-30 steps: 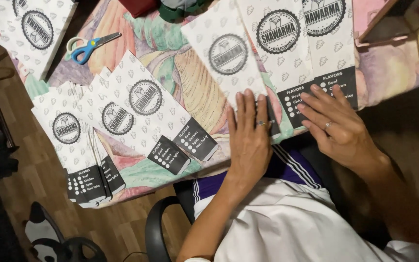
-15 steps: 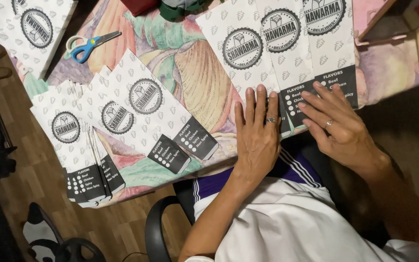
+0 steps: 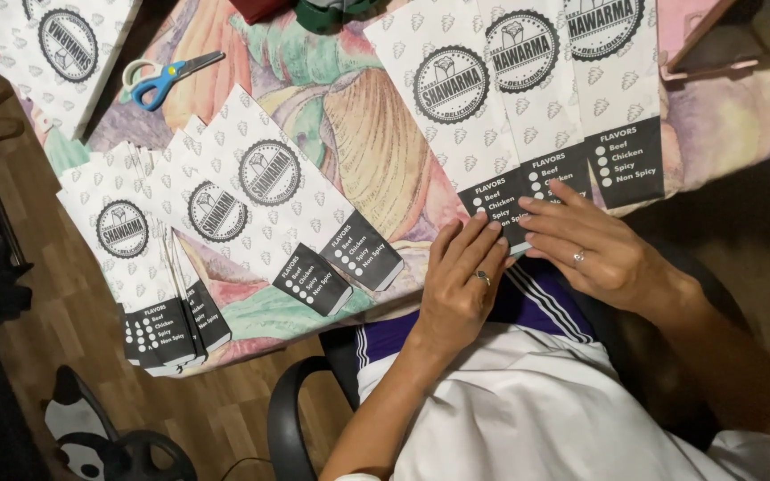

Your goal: Applying glue to the edges of paper shawarma wrappers and folding them into sleeves.

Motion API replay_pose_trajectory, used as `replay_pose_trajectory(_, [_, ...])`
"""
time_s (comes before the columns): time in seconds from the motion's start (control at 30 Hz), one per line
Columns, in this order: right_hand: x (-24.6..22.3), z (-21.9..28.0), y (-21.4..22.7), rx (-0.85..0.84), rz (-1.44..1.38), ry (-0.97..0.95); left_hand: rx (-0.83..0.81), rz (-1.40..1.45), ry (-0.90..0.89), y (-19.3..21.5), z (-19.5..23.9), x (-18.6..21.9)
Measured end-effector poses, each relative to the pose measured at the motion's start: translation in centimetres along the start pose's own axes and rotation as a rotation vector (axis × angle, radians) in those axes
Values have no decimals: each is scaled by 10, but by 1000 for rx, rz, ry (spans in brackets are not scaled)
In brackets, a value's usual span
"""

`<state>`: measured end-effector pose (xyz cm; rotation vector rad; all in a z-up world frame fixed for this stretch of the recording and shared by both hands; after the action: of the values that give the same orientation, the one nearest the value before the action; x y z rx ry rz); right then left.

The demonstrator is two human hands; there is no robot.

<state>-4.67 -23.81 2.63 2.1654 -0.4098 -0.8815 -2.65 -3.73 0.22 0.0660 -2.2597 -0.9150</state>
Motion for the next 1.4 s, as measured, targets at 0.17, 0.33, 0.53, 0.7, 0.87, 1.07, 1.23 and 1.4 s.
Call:
replay_pose_trajectory(0.17, [2, 0, -1, 15, -28, -34, 0, 30, 17, 0, 1, -1])
replay_pose_trajectory(0.33, [-2, -9, 1, 38, -56, -112, 56, 44, 130, -1, -3, 3])
replay_pose_trajectory(0.53, [1, -4, 4, -28, -52, -73, 47, 48, 11, -2, 5, -5])
replay_pose_trajectory(0.7, [4, 1, 3, -42, -70, -86, 27, 11, 73, 0, -1, -1])
replay_pose_trajectory(0.87, [0, -4, -2, 28, -97, -188, 68, 30, 187, 3, -13, 9])
replay_pose_trajectory(1.07, [-5, -12, -7, 128, -157, -344, 118, 61, 328, 0, -19, 18])
replay_pose_trajectory(1.23, [-6, -14, -7, 141, -193, -427, 124, 94, 427, -4, -17, 18])
replay_pose_trajectory(1.4, [-9, -16, -7, 152, -201, -444, 126, -5, 328, -5, -18, 16])
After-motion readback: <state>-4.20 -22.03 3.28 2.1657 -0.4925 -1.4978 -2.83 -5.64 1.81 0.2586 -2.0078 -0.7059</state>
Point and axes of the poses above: each hand's wrist, its own z-axis away from the middle knuckle, its own y-axis out of the back of the hand, x = y × z, the point moved 1 cm from there along -z, towards the middle knuckle, and after that the axes turned 7 degrees about -x, right-handed, at the moved point
